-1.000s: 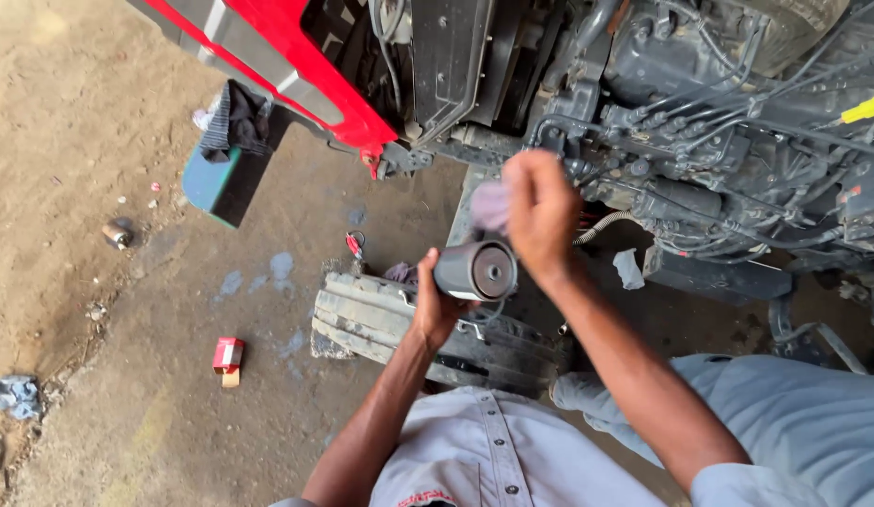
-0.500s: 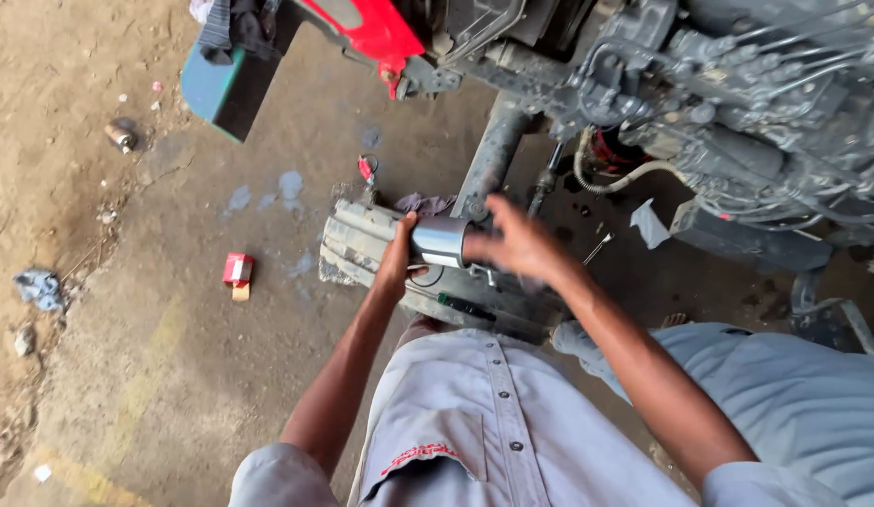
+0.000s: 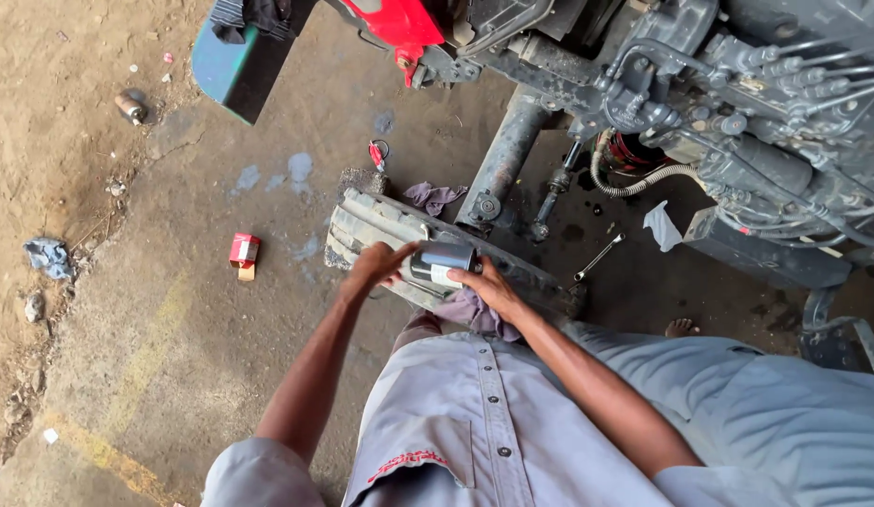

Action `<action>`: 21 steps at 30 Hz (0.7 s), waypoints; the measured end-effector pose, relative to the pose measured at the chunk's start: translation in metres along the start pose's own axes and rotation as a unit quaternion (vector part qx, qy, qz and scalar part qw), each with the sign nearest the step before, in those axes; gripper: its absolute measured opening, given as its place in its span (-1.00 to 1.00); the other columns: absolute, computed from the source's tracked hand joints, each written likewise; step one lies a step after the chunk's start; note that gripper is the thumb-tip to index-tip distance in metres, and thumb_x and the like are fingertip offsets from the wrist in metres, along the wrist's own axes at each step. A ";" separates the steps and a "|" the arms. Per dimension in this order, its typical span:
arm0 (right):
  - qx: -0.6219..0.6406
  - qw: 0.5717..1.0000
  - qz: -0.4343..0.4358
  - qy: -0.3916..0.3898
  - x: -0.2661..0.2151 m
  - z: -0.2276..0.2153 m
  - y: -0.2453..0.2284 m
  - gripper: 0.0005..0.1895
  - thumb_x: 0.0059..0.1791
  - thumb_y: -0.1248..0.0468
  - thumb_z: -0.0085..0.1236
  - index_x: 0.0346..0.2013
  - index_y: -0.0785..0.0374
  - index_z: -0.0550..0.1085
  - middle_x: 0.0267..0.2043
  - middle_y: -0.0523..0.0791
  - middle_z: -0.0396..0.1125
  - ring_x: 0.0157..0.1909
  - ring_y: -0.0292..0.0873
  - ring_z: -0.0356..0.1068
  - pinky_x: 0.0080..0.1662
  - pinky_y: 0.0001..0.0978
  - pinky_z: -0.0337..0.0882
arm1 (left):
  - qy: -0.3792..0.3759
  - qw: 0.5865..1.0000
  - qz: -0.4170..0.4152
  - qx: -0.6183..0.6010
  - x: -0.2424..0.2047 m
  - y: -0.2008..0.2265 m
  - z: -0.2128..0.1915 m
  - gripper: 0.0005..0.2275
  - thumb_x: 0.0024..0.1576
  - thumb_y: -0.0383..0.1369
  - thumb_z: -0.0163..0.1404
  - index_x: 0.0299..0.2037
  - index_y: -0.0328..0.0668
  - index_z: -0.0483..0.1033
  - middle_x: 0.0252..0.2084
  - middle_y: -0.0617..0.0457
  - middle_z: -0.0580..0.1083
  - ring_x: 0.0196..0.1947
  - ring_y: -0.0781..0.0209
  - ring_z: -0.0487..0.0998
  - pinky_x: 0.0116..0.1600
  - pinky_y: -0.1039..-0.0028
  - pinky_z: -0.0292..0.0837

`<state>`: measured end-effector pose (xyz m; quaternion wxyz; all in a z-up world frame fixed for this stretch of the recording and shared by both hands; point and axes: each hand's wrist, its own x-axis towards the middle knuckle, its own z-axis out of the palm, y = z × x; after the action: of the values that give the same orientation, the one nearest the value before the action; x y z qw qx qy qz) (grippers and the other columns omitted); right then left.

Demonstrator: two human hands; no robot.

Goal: Replacing a fuel or oil filter on a tractor engine, including cleaning the mounting area and using a wrench.

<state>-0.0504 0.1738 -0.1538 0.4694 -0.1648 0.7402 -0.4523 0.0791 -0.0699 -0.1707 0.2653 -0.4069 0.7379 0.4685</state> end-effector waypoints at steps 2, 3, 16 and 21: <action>0.011 1.000 0.021 -0.017 0.001 -0.002 0.004 -0.04 -0.16 -0.21 0.29 0.28 0.42 0.29 0.24 0.12 0.34 0.25 -0.02 0.33 0.23 -0.29 0.29 | 0.028 0.997 0.052 -0.042 0.013 -0.015 -0.006 -0.47 0.24 0.03 -0.07 -0.06 -0.43 0.62 -0.31 -0.10 0.65 -0.53 0.22 0.58 -0.42 0.37 0.52; 0.023 0.998 0.043 -0.034 0.001 -0.002 0.007 -0.09 -0.14 -0.20 0.26 0.26 0.42 0.35 0.21 0.10 0.37 0.22 -0.06 0.36 0.21 -0.31 0.30 | 0.055 0.990 0.104 -0.082 0.019 -0.024 -0.009 -0.62 0.25 -0.14 -0.06 -0.02 -0.34 0.63 -0.33 -0.05 0.67 -0.51 0.19 0.58 -0.39 0.35 0.51; -0.029 0.997 0.050 -0.051 0.036 -0.030 0.039 -0.38 -0.05 -0.05 0.30 0.04 0.45 0.55 -0.05 -0.06 0.50 -0.06 -0.24 0.43 -0.03 -0.40 0.44 | 0.136 0.944 0.248 0.170 -0.014 0.056 0.034 -0.73 0.17 -0.23 0.05 0.07 0.04 0.57 -0.28 -0.30 0.58 -0.19 -0.31 0.61 -0.08 -0.03 0.51; -0.017 0.999 0.001 -0.047 0.041 -0.034 0.039 -0.40 -0.08 0.00 0.34 0.00 0.47 0.52 -0.08 -0.08 0.52 -0.09 -0.30 0.45 -0.07 -0.47 0.46 | 0.150 0.935 0.246 0.206 -0.010 0.065 0.031 -0.74 0.14 -0.27 0.02 0.02 0.07 0.60 -0.28 -0.28 0.58 -0.22 -0.29 0.63 -0.08 -0.01 0.54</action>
<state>-0.0926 0.1843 -0.2037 0.5014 -0.1932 0.7248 -0.4311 0.0295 -0.0236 -0.1448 0.1058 -0.2151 0.9265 0.2901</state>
